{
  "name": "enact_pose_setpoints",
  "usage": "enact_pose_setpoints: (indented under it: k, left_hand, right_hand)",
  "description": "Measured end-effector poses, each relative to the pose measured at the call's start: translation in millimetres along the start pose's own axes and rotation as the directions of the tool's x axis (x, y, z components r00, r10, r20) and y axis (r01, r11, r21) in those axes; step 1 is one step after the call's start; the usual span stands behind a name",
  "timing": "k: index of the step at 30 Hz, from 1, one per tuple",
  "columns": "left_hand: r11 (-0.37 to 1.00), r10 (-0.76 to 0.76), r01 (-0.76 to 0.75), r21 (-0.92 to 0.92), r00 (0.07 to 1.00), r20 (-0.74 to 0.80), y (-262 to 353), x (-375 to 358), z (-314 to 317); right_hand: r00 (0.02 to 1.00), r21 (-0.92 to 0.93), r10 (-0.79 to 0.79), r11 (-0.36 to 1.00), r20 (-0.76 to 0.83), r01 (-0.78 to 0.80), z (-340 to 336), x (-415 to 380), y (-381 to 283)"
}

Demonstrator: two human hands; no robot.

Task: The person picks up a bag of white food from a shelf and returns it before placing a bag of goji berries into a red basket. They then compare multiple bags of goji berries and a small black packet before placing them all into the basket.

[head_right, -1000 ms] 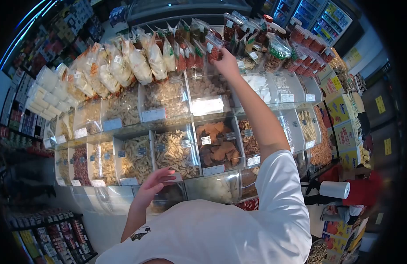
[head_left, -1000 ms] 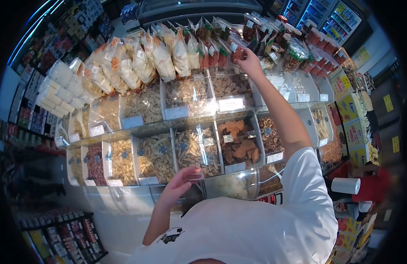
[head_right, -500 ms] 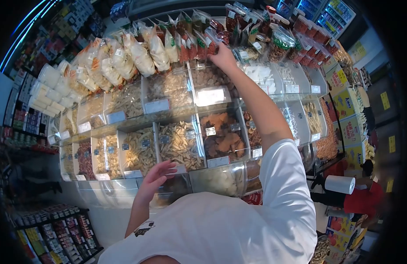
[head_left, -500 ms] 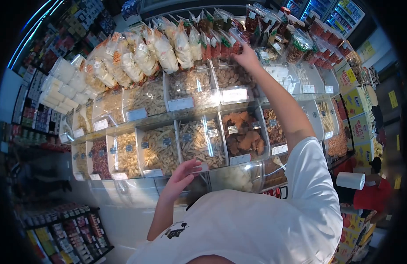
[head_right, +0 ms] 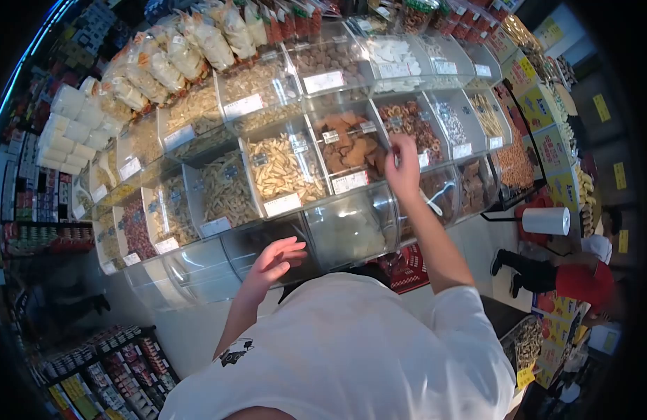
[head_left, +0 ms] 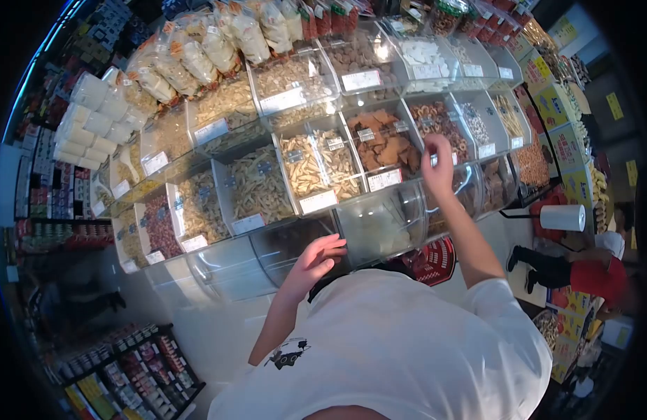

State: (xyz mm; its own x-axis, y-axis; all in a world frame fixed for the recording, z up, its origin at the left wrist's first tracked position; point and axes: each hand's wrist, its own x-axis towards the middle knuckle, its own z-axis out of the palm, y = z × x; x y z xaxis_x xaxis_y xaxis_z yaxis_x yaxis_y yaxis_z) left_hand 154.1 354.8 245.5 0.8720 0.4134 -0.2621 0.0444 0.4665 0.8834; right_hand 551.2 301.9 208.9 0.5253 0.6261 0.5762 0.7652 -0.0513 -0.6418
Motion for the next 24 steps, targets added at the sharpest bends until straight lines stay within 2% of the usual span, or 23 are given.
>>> enact_pose_setpoints:
  k: [2,3,4,5,6,7,8,9,11,13,16,17,18,19,20,22,24]
  left_hand:
    - [0.999,-0.047,0.047,-0.008,0.996,0.07,-10.1,-0.3,-4.5]
    - [0.997,-0.074,0.075,-0.002,0.989,0.129,-16.2,1.2,-7.0]
    - [0.998,-0.069,0.069,0.003,0.981,0.182,-23.8,4.6,-11.4]
    - [0.996,-0.085,0.078,0.036,0.971,0.224,-26.3,10.0,-13.3]
    - [0.993,-0.11,0.094,0.078,0.964,0.242,-25.5,16.5,-13.5]
    - [0.987,-0.134,0.107,0.118,0.957,0.259,-23.3,21.4,-10.4]
    - [0.982,-0.141,0.1,0.161,0.954,0.264,-19.9,26.5,-5.4]
    - [0.975,-0.141,0.085,0.208,0.953,0.27,-13.0,31.1,2.8]
    - [0.957,-0.121,0.038,0.286,0.952,0.28,8.6,35.8,24.6]
    - [0.969,-0.053,-0.024,0.244,0.951,0.306,9.8,39.0,41.1]
    - [0.972,-0.02,-0.054,0.23,0.951,0.307,-3.2,34.8,77.6]
    - [0.971,-0.034,-0.039,0.236,0.954,0.297,-12.3,33.0,90.8]
    - [0.97,-0.048,-0.023,0.243,0.958,0.282,-22.8,29.8,105.2]
    - [0.968,-0.053,-0.022,0.248,0.955,0.293,-34.7,25.2,121.8]
    - [0.966,-0.089,0.009,0.258,0.95,0.299,-48.2,20.1,139.5]
    - [0.966,-0.141,0.062,0.253,0.941,0.309,-80.5,7.1,175.0]
    - [0.953,-0.208,0.134,0.272,0.941,0.266,-128.2,-5.7,201.1]
  right_hand:
    - [0.993,-0.107,0.109,0.989,0.035,-0.105,-28.2,-122.6,7.9]
    - [0.951,-0.196,0.304,0.937,0.059,-0.287,-41.9,-188.6,1.8]
    - [0.845,-0.286,0.522,0.833,0.119,-0.474,-56.9,-249.5,-11.1]
    - [0.835,-0.35,0.508,0.837,0.213,-0.42,-70.4,-337.7,7.6]
    - [0.59,-0.447,0.751,0.654,0.295,-0.61,-88.7,-412.8,-1.5]
    - [0.275,-0.6,0.83,0.545,0.486,-0.586,-113.6,-513.0,20.5]
    - [0.035,-0.572,0.92,0.272,0.39,-0.774,-131.9,-547.1,-8.1]
    - [0.015,-0.57,0.932,0.233,0.361,-0.788,-154.6,-583.3,-22.1]
    - [-0.16,-0.566,0.943,0.034,0.291,-0.824,-183.6,-641.5,-37.6]
    - [-0.313,-0.532,0.921,-0.148,0.233,-0.834,-198.4,-681.1,-39.1]
    - [-0.524,-0.467,0.83,-0.392,0.193,-0.793,-227.8,-717.4,1.8]
    - [-0.094,-0.736,0.886,0.314,0.454,-0.599,-224.5,-745.3,35.6]
    - [-0.289,-0.483,0.931,-0.152,0.222,-0.862,-217.6,-668.5,12.8]
    - [-0.185,-0.312,0.965,-0.121,0.184,-0.942,-213.1,-653.2,13.5]
    - [-0.098,-0.241,0.968,-0.041,0.229,-0.97,-216.5,-626.0,8.7]
    - [0.151,-0.157,0.964,0.188,0.22,-0.97,-215.5,-616.1,15.6]
    - [0.307,-0.149,0.927,0.342,0.215,-0.928,-221.9,-616.1,10.8]
